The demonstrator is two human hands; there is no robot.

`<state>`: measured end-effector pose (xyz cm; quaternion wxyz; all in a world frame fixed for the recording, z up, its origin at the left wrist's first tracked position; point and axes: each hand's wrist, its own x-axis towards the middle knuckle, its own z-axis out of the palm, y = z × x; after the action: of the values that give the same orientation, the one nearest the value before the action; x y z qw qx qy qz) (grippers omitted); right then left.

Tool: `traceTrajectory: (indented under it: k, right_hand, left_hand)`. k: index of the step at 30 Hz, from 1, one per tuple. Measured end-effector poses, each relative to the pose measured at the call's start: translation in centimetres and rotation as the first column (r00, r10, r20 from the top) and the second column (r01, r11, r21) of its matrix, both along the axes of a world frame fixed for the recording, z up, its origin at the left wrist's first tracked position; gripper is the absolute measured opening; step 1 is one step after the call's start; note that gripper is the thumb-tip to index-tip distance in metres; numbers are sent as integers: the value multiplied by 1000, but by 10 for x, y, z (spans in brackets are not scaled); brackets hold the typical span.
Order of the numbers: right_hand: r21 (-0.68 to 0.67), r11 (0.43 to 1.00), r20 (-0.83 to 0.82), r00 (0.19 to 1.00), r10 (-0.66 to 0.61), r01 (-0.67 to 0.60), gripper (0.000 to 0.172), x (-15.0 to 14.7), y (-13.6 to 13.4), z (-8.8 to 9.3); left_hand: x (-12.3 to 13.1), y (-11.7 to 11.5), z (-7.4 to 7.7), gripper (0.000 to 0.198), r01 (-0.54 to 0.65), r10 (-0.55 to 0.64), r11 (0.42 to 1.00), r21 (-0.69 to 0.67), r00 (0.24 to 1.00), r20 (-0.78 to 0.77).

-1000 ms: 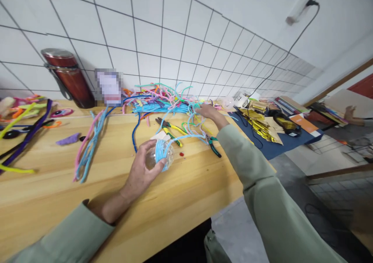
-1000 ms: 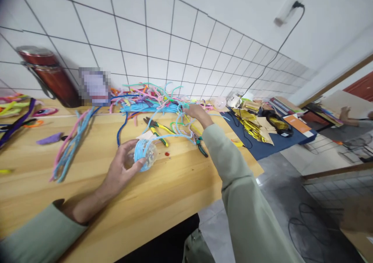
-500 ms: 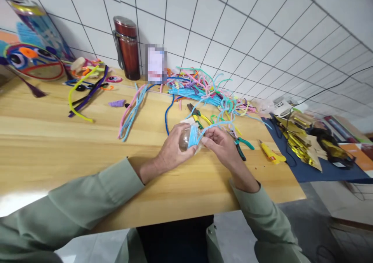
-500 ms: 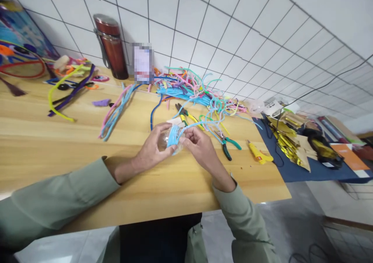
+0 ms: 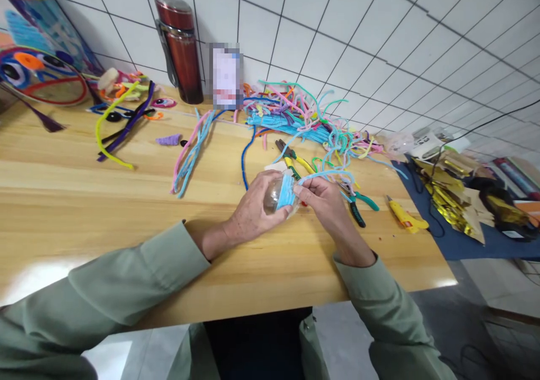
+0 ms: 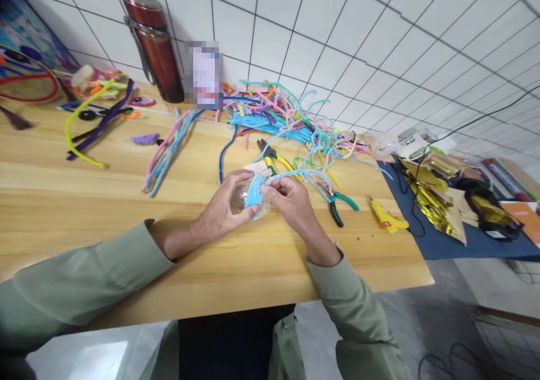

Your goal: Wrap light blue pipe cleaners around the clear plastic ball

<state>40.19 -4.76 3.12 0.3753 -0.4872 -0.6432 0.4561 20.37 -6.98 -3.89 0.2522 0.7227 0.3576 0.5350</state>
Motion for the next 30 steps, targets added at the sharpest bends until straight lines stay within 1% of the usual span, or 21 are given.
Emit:
traceTrajectory:
  k: [7, 12, 16, 21, 24, 27, 30]
  right_hand:
    - [-34, 999, -48, 999, 9, -11, 41, 2, 0, 1]
    - [-40, 999, -80, 997, 12, -15, 43, 1, 1, 0]
    - [-37, 999, -97, 995, 14, -18, 43, 2, 2, -3]
    - [-14, 1000, -87, 996, 26, -27, 41, 1, 2, -6]
    - [-3, 999, -109, 993, 40, -41, 40, 0, 2, -8]
    - [-4, 999, -137, 989, 47, -48, 39, 0, 3, -9]
    - [2, 1000, -129, 991, 30, -30, 38, -1, 3, -10]
  left_hand:
    - [-2, 0, 3, 60, 47, -47, 999, 10, 999, -12]
    - [-4, -2, 3, 63, 53, -54, 998, -19, 998, -32]
    - [-6, -3, 5, 64, 85, -86, 996, -25, 995, -50]
    - [-7, -3, 7, 63, 88, -89, 996, -23, 994, -66]
    - [-8, -2, 7, 63, 94, -96, 995, -24, 993, -70]
    - [-9, -2, 7, 64, 101, -105, 994, -46, 991, -83]
    - [-10, -2, 6, 64, 108, -114, 991, -75, 991, -76]
